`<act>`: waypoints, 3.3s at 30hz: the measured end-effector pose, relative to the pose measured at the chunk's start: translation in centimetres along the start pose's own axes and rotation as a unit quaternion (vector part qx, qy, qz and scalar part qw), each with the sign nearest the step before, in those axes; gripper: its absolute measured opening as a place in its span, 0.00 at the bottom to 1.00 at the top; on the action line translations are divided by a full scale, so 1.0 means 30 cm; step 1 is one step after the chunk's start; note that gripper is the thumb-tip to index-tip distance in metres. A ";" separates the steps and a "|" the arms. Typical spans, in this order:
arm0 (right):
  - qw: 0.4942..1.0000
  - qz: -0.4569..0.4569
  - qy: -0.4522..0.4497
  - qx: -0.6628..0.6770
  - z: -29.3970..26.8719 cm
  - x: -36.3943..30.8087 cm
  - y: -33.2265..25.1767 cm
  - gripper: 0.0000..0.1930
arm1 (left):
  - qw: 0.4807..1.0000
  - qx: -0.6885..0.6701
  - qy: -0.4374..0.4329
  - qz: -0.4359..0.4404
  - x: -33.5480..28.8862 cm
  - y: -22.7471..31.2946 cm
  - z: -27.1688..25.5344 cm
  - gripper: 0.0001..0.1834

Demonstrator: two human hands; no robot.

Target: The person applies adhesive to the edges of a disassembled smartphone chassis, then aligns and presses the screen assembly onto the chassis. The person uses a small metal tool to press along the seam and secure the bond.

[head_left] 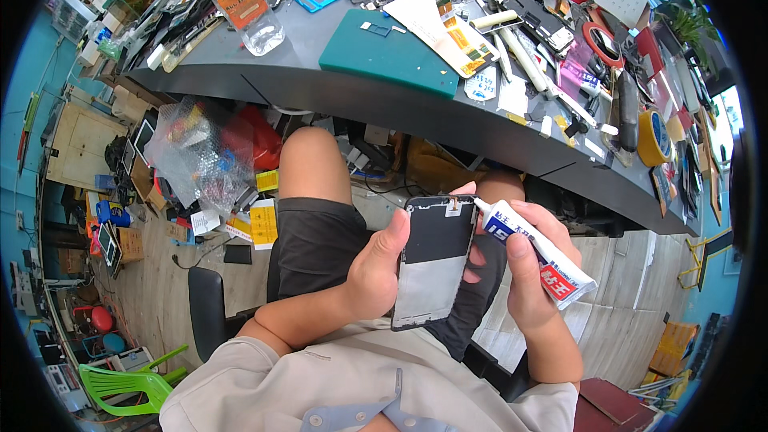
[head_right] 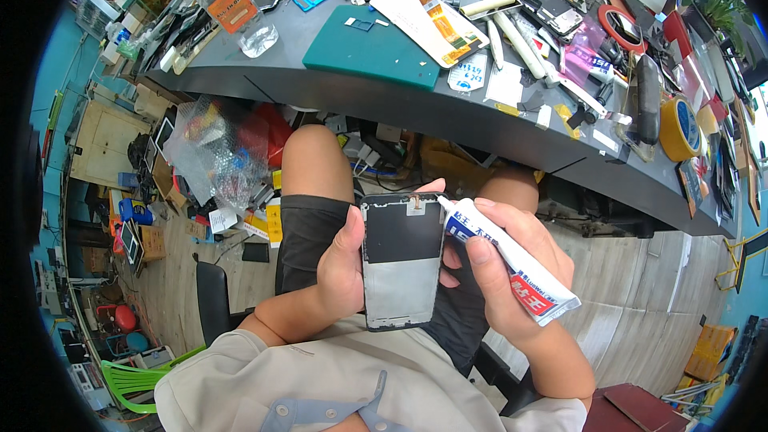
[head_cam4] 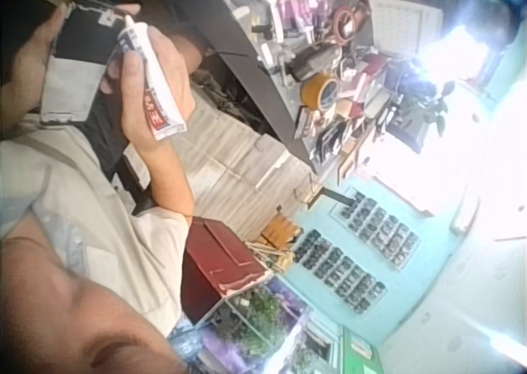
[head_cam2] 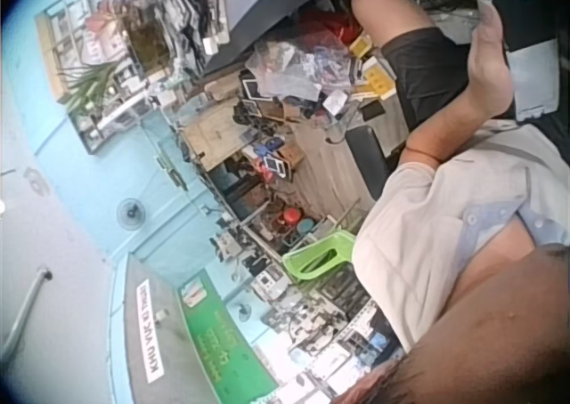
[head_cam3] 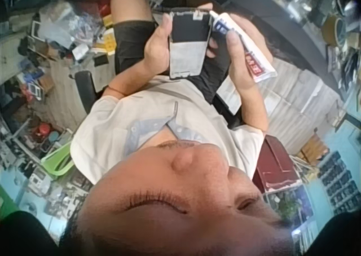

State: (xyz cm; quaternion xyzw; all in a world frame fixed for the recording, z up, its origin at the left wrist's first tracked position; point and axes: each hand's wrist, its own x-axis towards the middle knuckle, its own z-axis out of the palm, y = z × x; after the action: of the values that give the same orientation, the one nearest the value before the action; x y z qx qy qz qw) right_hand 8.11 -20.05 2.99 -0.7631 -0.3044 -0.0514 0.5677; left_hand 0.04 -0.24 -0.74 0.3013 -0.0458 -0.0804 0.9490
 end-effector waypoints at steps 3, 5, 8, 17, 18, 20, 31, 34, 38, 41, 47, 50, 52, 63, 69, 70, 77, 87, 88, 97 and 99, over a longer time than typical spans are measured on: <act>1.000 0.002 0.007 -0.005 0.001 0.002 0.000 0.17 | 1.000 -0.001 -0.004 0.001 0.000 0.002 -0.007 0.49; 1.000 0.004 0.011 0.002 0.002 0.003 0.005 0.17 | 1.000 -0.005 -0.001 0.002 0.001 0.002 -0.007 0.50; 1.000 -0.002 0.010 -0.011 0.005 0.005 0.008 0.17 | 1.000 -0.002 0.015 -0.001 -0.002 0.005 -0.003 0.50; 1.000 -0.015 0.017 -0.019 0.008 0.009 0.009 0.16 | 0.997 0.066 0.033 0.008 -0.008 0.019 -0.012 0.47; 0.999 -0.020 0.014 -0.035 0.008 0.009 0.008 0.16 | 0.997 0.066 0.034 0.009 -0.008 0.019 -0.012 0.47; 0.997 -0.032 0.006 -0.068 0.004 0.011 0.002 0.15 | 0.997 0.066 0.036 0.010 -0.008 0.018 -0.008 0.47; 0.979 -0.149 -0.013 -0.138 0.019 0.026 -0.006 0.16 | 0.991 0.106 0.080 0.016 -0.011 0.023 0.030 0.56; 0.977 -0.168 -0.016 -0.134 0.020 0.026 0.001 0.18 | 0.990 0.106 0.097 0.008 -0.017 0.047 0.042 0.61; 0.975 -0.188 -0.017 -0.121 0.011 0.024 -0.018 0.20 | 0.988 0.115 0.100 0.028 -0.019 0.039 0.023 0.61; 0.972 -0.209 -0.005 -0.111 0.023 0.020 0.000 0.20 | 0.991 0.098 0.087 0.010 -0.020 0.042 0.032 0.59; 0.970 -0.216 -0.006 -0.111 0.033 0.022 0.004 0.21 | 0.996 0.070 0.044 0.038 -0.025 0.027 0.019 0.49; 0.970 -0.209 -0.005 -0.125 0.031 0.020 0.001 0.22 | 0.996 0.071 0.037 0.031 -0.028 0.032 0.018 0.49; 0.970 -0.208 -0.003 -0.123 0.032 0.021 0.003 0.22 | 0.996 0.072 0.040 0.031 -0.026 0.030 0.022 0.50; 0.972 -0.203 -0.004 -0.119 0.028 0.022 0.003 0.22 | 0.996 0.067 0.044 0.027 -0.025 0.028 0.020 0.50; 0.972 -0.198 -0.003 -0.122 0.031 0.020 0.006 0.22 | 0.996 0.069 0.051 0.027 -0.024 0.028 0.024 0.50; 0.972 -0.199 -0.004 -0.121 0.031 0.021 0.005 0.22 | 0.996 0.070 0.045 0.027 -0.025 0.028 0.017 0.50; 0.973 -0.198 -0.002 -0.120 0.034 0.019 0.006 0.22 | 0.996 0.071 0.032 0.031 -0.027 0.028 0.012 0.49; 0.975 -0.189 -0.001 -0.116 0.034 0.012 0.008 0.22 | 0.995 0.083 0.047 0.034 -0.024 0.027 0.016 0.49; 0.975 -0.189 0.000 -0.116 0.035 0.011 0.009 0.22 | 0.995 0.081 0.050 0.033 -0.023 0.029 0.018 0.49; 0.976 -0.185 -0.002 -0.119 0.036 0.012 0.008 0.21 | 0.996 0.071 0.051 0.029 -0.023 0.031 0.021 0.49; 0.975 -0.186 -0.002 -0.119 0.037 0.013 0.007 0.22 | 0.996 0.066 0.048 0.028 -0.024 0.032 0.020 0.49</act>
State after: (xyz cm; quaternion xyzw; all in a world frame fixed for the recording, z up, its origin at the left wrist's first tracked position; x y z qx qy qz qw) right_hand 8.25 -18.93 2.58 -0.7553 -0.4332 -0.1904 0.4534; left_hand -0.62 0.33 0.29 0.3653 -0.0139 -0.0364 0.9301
